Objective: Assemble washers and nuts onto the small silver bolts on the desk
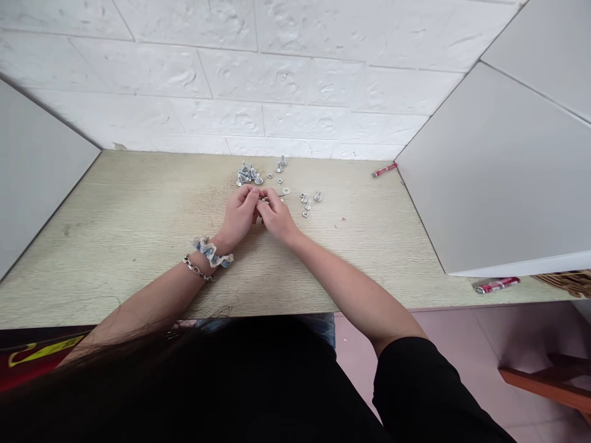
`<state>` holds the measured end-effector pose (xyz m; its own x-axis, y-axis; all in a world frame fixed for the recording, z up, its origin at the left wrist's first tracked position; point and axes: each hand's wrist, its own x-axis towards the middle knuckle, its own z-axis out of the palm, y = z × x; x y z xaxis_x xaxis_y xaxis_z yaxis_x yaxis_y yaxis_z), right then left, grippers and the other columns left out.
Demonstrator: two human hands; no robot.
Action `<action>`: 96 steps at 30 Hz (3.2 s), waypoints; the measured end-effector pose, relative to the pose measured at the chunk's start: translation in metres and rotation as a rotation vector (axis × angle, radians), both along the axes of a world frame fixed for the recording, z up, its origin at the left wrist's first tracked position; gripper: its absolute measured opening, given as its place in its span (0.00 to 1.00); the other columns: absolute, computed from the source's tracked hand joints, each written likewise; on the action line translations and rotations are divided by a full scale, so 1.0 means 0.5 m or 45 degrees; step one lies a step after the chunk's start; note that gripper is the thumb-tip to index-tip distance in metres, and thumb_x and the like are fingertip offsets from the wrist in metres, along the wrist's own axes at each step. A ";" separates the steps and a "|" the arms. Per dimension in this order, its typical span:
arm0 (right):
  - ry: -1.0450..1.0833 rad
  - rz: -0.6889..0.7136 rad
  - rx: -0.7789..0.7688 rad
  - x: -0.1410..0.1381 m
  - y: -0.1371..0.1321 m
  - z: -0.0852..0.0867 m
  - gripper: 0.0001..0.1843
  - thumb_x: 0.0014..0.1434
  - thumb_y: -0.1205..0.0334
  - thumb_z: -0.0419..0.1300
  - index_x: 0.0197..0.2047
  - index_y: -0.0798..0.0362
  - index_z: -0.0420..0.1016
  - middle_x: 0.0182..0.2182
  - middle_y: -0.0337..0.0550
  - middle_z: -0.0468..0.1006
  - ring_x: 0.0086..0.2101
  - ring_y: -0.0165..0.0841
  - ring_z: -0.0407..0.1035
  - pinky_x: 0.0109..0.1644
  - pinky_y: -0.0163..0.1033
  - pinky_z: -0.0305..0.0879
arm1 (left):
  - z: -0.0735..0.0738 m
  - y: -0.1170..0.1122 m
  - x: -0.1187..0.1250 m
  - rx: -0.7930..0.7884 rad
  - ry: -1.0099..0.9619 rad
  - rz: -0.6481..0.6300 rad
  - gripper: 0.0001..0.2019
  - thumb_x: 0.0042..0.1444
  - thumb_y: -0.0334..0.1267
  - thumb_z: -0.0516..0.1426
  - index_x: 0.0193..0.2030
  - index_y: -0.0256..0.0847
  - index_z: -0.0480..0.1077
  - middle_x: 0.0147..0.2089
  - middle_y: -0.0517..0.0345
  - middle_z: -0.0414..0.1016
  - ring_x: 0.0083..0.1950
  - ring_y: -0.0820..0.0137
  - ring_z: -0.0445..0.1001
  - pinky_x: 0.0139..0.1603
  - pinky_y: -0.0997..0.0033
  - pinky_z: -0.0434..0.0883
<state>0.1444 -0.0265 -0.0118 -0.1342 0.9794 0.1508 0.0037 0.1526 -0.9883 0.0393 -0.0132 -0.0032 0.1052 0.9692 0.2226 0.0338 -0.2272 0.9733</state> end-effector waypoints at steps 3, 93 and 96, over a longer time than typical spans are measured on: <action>-0.018 0.001 -0.016 0.001 0.000 0.000 0.05 0.58 0.57 0.51 0.36 0.49 0.60 0.20 0.30 0.62 0.24 0.27 0.61 0.30 0.34 0.58 | 0.000 -0.001 0.000 0.000 0.001 0.002 0.13 0.63 0.41 0.52 0.27 0.41 0.62 0.20 0.66 0.61 0.21 0.77 0.62 0.21 0.77 0.62; -0.229 -0.015 -0.088 0.012 0.014 -0.006 0.03 0.54 0.60 0.50 0.33 0.50 0.61 0.25 0.32 0.67 0.29 0.29 0.63 0.37 0.37 0.61 | 0.012 0.005 -0.012 -0.015 0.415 -0.041 0.11 0.64 0.34 0.47 0.28 0.41 0.59 0.27 0.61 0.65 0.34 0.71 0.66 0.35 0.72 0.64; -0.213 -0.011 -0.089 0.012 0.013 -0.005 0.03 0.53 0.61 0.50 0.33 0.50 0.62 0.25 0.31 0.67 0.28 0.28 0.63 0.38 0.37 0.61 | 0.013 0.004 -0.012 -0.021 0.414 -0.042 0.11 0.64 0.35 0.47 0.28 0.41 0.59 0.27 0.61 0.64 0.34 0.71 0.66 0.35 0.72 0.64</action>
